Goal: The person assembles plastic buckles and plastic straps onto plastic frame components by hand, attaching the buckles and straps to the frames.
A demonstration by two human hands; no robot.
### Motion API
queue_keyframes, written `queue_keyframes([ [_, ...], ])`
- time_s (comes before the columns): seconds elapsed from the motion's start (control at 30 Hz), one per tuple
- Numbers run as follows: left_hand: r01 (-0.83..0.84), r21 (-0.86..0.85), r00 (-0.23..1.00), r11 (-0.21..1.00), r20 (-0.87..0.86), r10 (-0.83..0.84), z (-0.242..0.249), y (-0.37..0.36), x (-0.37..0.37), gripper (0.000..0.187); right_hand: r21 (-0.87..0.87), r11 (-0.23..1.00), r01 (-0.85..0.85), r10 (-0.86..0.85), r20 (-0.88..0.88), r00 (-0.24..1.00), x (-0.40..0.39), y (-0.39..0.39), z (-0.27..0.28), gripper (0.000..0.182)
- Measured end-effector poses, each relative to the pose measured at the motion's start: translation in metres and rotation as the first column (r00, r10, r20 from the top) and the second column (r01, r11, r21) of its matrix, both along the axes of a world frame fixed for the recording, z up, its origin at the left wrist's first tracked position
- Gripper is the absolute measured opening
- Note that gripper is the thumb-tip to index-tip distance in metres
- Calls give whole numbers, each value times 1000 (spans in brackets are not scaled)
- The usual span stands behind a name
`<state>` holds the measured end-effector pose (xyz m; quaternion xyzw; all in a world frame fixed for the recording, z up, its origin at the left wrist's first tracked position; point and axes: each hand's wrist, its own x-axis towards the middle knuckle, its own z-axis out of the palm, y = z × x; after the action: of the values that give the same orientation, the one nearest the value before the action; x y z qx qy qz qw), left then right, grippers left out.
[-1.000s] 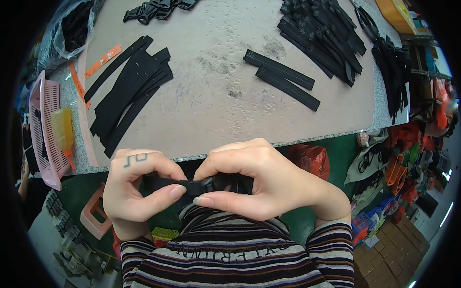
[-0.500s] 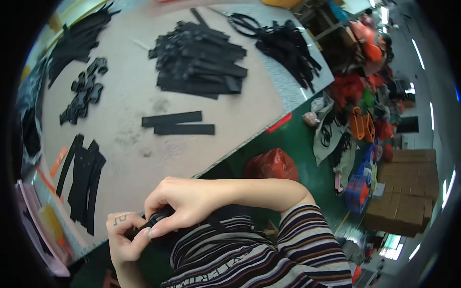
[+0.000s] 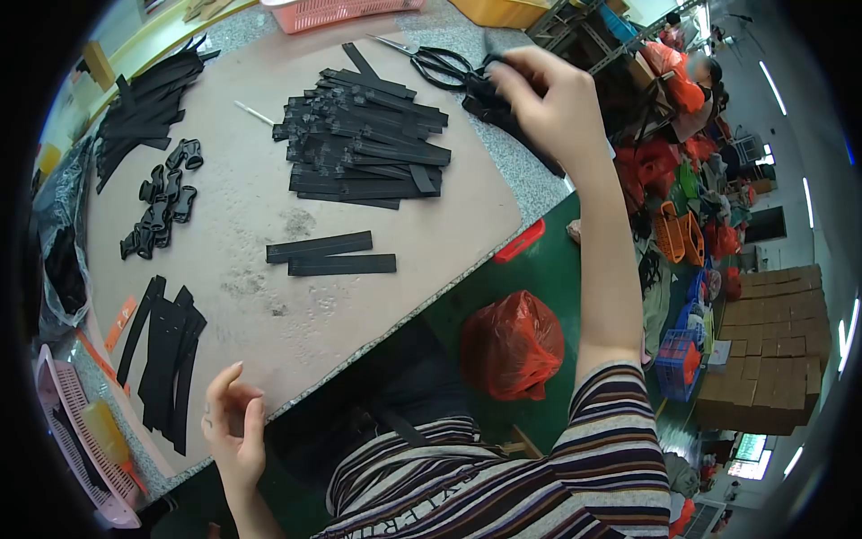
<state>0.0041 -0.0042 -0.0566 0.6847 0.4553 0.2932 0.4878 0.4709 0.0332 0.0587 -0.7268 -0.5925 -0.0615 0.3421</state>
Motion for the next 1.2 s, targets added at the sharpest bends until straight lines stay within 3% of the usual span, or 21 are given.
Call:
queue_keyframes([
  [0.03,6,-7,1000,1000,-14,-6,1,1,4,42,123,992,-24,8,125,992,41,15,-18,20],
  [0.1,27,26,999,999,-23,-26,1,2,10,37,167,984,60,-126,422,898,114,30,-54,23],
  [0.17,56,108,998,993,-33,-52,1,2,12,34,159,977,139,-186,336,923,145,32,-86,25],
  [0.3,33,90,999,995,-30,-30,8,-1,6,26,326,935,139,-251,330,910,69,27,-84,20],
  [0.33,-21,21,999,1000,-27,22,8,-5,6,22,227,973,30,-90,260,961,41,25,-81,18],
  [0.43,36,131,997,991,-76,-26,7,0,13,21,-15,955,-297,298,58,953,-47,19,-84,16],
  [0.57,105,180,994,978,-51,-97,7,7,26,20,-17,816,-578,575,-82,814,-136,40,-108,12],
  [0.7,100,148,995,984,-22,-98,12,1,23,19,-25,705,-709,702,-114,703,-194,86,-117,15],
  [0.9,56,127,998,990,17,-59,5,-6,13,17,-37,640,-768,750,249,613,-233,171,-139,19],
  [0.97,60,161,998,985,16,-63,6,-5,13,18,-130,668,-733,742,198,640,-239,177,-136,22],
  [1.03,37,174,999,984,27,-43,5,-3,9,16,-113,707,-698,701,247,669,-241,168,-129,20],
  [1.13,-41,308,998,950,-25,51,6,13,-4,14,-48,696,-717,695,-209,688,-246,121,-120,16],
  [1.2,-181,479,965,859,-81,249,7,52,-22,13,-149,634,-759,548,-607,576,-251,86,-103,16],
])
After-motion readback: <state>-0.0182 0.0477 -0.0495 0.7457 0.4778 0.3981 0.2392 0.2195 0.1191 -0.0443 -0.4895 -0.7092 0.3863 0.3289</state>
